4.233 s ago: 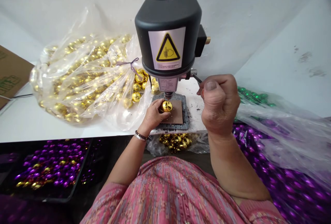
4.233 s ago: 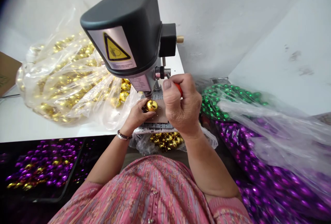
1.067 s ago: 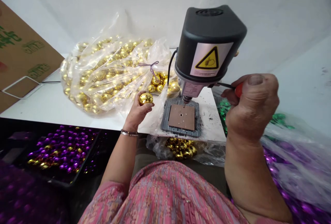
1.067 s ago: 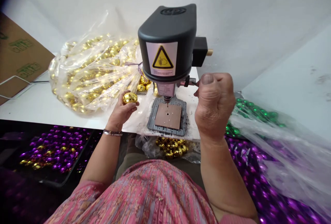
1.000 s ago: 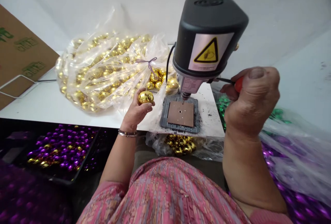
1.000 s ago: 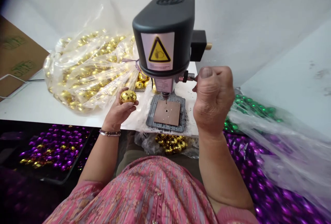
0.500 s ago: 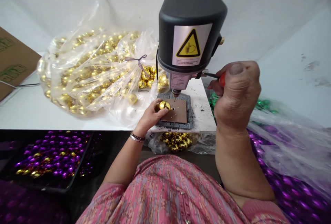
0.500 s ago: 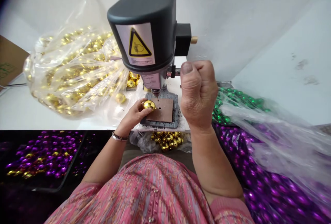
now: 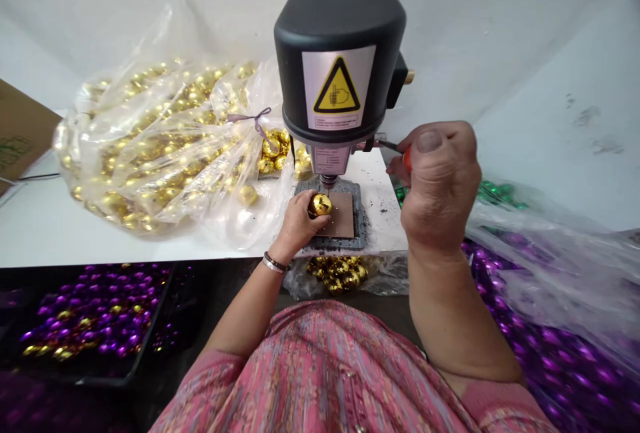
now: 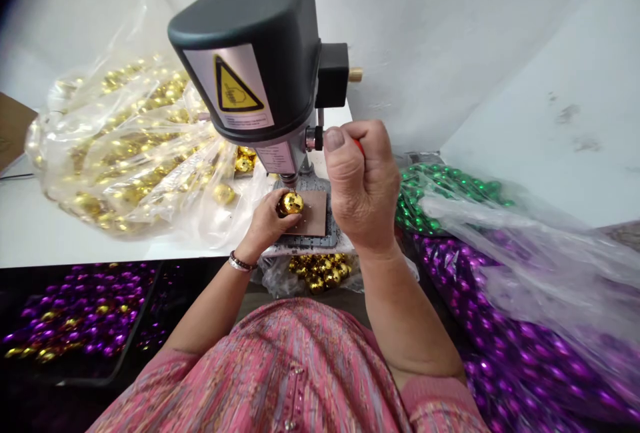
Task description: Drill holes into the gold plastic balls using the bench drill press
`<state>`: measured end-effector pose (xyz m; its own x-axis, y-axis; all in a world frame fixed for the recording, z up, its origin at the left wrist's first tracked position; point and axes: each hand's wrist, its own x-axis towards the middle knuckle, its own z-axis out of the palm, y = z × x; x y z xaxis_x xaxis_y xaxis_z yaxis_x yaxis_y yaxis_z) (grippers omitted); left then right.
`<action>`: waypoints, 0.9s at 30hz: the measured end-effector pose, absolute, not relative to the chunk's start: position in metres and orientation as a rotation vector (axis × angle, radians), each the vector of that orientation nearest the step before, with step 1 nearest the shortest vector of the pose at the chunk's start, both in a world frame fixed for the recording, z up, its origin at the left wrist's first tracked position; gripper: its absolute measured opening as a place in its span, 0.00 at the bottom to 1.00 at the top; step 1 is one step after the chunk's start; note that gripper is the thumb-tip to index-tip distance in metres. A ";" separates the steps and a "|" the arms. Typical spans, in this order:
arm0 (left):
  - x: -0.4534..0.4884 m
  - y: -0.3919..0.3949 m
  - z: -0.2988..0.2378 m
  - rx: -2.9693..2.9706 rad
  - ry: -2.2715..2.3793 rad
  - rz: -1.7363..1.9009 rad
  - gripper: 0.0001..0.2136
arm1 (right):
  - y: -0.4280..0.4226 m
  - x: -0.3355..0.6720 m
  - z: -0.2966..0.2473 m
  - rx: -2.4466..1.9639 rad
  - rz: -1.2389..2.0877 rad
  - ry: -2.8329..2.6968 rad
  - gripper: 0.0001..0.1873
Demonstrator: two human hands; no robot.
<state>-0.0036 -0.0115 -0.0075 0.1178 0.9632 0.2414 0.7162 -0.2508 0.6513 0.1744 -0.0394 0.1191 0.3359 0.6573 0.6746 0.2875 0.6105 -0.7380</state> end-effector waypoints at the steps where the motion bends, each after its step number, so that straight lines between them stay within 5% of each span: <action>1: -0.003 -0.011 -0.010 2.066 1.623 0.902 0.24 | -0.039 0.175 0.119 -0.930 0.292 -1.251 0.17; 27: -0.006 -0.007 0.004 1.749 1.475 0.765 0.24 | -0.021 0.179 0.159 -1.141 0.170 -1.354 0.21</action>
<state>-0.0062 -0.0074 0.0044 0.1718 0.9851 -0.0056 0.5627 -0.0935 0.8214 0.1794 -0.0210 0.1589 0.2901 0.6827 0.6707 0.4954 0.4925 -0.7155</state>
